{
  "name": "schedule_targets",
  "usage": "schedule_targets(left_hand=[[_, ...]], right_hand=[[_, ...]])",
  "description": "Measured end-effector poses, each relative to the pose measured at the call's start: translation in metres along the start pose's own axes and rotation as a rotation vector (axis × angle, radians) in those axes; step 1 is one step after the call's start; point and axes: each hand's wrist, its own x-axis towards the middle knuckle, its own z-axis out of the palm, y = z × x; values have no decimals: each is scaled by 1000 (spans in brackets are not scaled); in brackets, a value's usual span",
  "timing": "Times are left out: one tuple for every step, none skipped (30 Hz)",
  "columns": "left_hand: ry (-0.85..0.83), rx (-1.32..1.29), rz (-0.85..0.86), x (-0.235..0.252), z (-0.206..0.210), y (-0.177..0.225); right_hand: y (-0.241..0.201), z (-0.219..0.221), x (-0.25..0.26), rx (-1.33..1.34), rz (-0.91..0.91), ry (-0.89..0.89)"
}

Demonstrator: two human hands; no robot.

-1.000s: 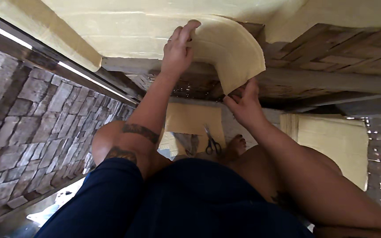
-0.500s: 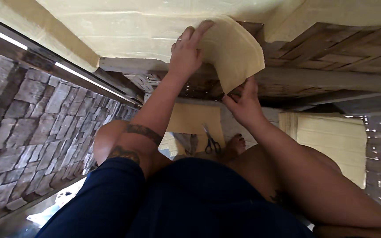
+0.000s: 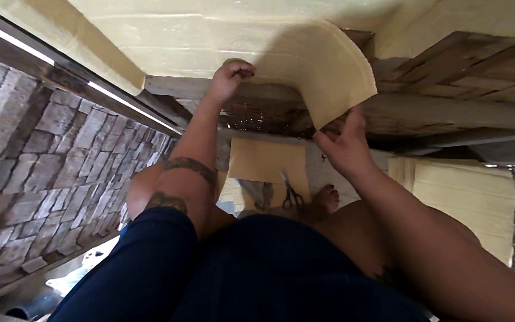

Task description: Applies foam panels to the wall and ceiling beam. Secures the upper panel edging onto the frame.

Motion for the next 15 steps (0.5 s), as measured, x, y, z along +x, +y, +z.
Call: schedule_targets(left_hand=[[-13,52,-17,0,0,-5],[-24,100,-42,-1,1,-8],[-32,140,-73,-2,1,-9],[-41,176,-97,-3,1,-8],[-45,198,-106,-3,0,-8],[-42,210,-109,-3,-1,-9],[-21,207,-111,-4,-4,-9],[21,177,-106,-4,-8,-11],[69,117,-96,-5,-13,-12],[114,41,-87,-6,-18,-14],[148,-31,-66,-7,-21,-15],[164,-83,-30,-7,-24,-17],[164,-110,-1,-7,-24,-19],[151,-120,19,-7,-23,-20],[135,-119,27,-7,-21,-22]], right_hand=[[0,0,1,10,5,2],[0,0,1,21,7,5],[0,0,2,26,10,2],[0,-1,2,27,13,-2],[1,-1,2,31,12,-4],[2,-1,2,37,10,-4],[3,-1,3,36,7,-3],[4,-1,4,40,2,-3],[4,-1,4,46,-1,-6],[3,-2,4,52,-4,-11],[3,-2,4,55,-10,-11],[3,-2,4,55,-15,-12],[3,-2,4,49,-19,-16],[3,-3,4,40,-22,-16],[3,-3,4,27,-22,-19]])
